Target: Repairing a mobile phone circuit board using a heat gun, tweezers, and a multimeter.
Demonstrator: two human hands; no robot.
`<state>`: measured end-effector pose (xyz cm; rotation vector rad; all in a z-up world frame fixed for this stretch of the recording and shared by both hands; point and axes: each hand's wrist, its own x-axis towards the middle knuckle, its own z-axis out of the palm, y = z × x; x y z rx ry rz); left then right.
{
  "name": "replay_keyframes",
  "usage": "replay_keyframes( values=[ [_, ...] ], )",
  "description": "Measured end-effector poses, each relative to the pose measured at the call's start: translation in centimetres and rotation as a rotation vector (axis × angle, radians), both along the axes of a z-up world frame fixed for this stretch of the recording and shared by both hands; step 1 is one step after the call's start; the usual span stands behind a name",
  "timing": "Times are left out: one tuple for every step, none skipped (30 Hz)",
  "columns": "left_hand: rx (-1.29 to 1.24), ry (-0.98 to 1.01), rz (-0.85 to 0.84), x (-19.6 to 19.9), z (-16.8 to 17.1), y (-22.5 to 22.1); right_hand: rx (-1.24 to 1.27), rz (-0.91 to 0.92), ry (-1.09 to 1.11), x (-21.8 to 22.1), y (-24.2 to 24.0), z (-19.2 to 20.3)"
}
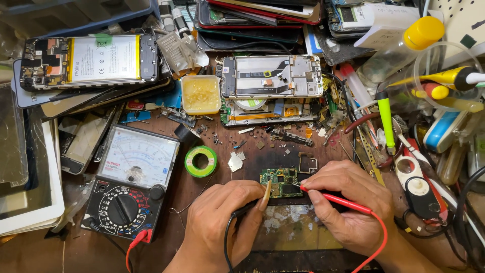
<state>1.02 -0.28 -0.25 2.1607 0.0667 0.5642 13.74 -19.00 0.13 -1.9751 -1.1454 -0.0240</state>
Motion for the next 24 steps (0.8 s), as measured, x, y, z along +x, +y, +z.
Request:
replay_keyframes(
  values=[
    [-0.007, 0.015, 0.007, -0.01, 0.08, -0.01, 0.005, 0.001, -0.005, -0.02, 0.12, 0.08],
    [-0.007, 0.014, 0.006, 0.02, -0.02, -0.03, 0.005, 0.000, -0.006, -0.01, 0.07, 0.02],
    [0.008, 0.005, 0.013, 0.02, -0.11, -0.05, 0.008, -0.010, -0.005, -0.02, 0.04, -0.04],
    [0.023, -0.003, 0.020, 0.01, -0.20, -0.07, 0.012, -0.020, -0.004, -0.03, 0.01, -0.11],
    [0.023, -0.003, 0.020, 0.02, -0.16, -0.07, 0.012, -0.020, -0.003, -0.04, 0.02, -0.09],
    [0.023, -0.005, 0.018, 0.03, -0.13, -0.07, 0.006, -0.031, -0.007, -0.05, 0.03, -0.07],
    [0.022, -0.008, 0.017, 0.05, -0.11, -0.07, 0.001, -0.042, -0.012, -0.04, 0.04, -0.05],
    [0.022, -0.008, 0.016, 0.06, -0.10, -0.05, 0.001, -0.042, -0.013, -0.03, 0.03, -0.06],
    [0.027, -0.014, 0.014, 0.07, -0.08, -0.04, -0.002, -0.042, -0.014, -0.03, 0.03, -0.06],
    [0.032, -0.019, 0.012, 0.08, -0.07, -0.02, -0.005, -0.043, -0.016, -0.03, 0.03, -0.06],
    [0.032, -0.019, 0.012, 0.07, -0.09, -0.01, -0.006, -0.043, -0.016, -0.04, 0.06, -0.06],
    [0.037, -0.017, 0.011, 0.06, -0.10, 0.00, -0.002, -0.044, -0.016, -0.05, 0.09, -0.06],
    [0.042, -0.016, 0.010, 0.06, -0.12, 0.02, 0.002, -0.045, -0.016, -0.05, 0.13, -0.06],
    [0.041, -0.016, 0.010, 0.05, -0.11, 0.02, 0.002, -0.045, -0.016, -0.04, 0.09, -0.10],
    [0.042, -0.016, 0.010, 0.05, -0.10, 0.02, -0.003, -0.042, -0.016, -0.03, 0.05, -0.15],
    [0.042, -0.015, 0.010, 0.04, -0.10, 0.02, -0.009, -0.040, -0.015, -0.03, 0.01, -0.20],
    [0.042, -0.014, 0.011, 0.04, -0.16, 0.02, -0.009, -0.039, -0.014, -0.05, 0.06, -0.17],
    [0.042, -0.018, 0.010, 0.04, -0.21, 0.01, -0.005, -0.046, -0.016, -0.08, 0.12, -0.15],
    [0.041, -0.022, 0.008, 0.07, -0.26, 0.01, -0.002, -0.054, -0.018, -0.08, 0.16, -0.11],
    [0.041, -0.022, 0.008, 0.07, -0.21, 0.00, -0.002, -0.054, -0.018, -0.09, 0.16, -0.08],
    [0.043, -0.019, 0.011, 0.07, -0.16, -0.01, -0.007, -0.061, -0.024, -0.10, 0.16, -0.06],
    [0.045, -0.016, 0.013, 0.06, -0.11, -0.02, -0.011, -0.068, -0.029, -0.11, 0.16, -0.03],
    [0.045, -0.016, 0.013, 0.07, -0.13, -0.01, -0.011, -0.069, -0.029, -0.09, 0.13, -0.07],
    [0.046, -0.019, 0.012, 0.08, -0.15, 0.00, -0.013, -0.070, -0.028, -0.07, 0.09, -0.12]
  ],
)
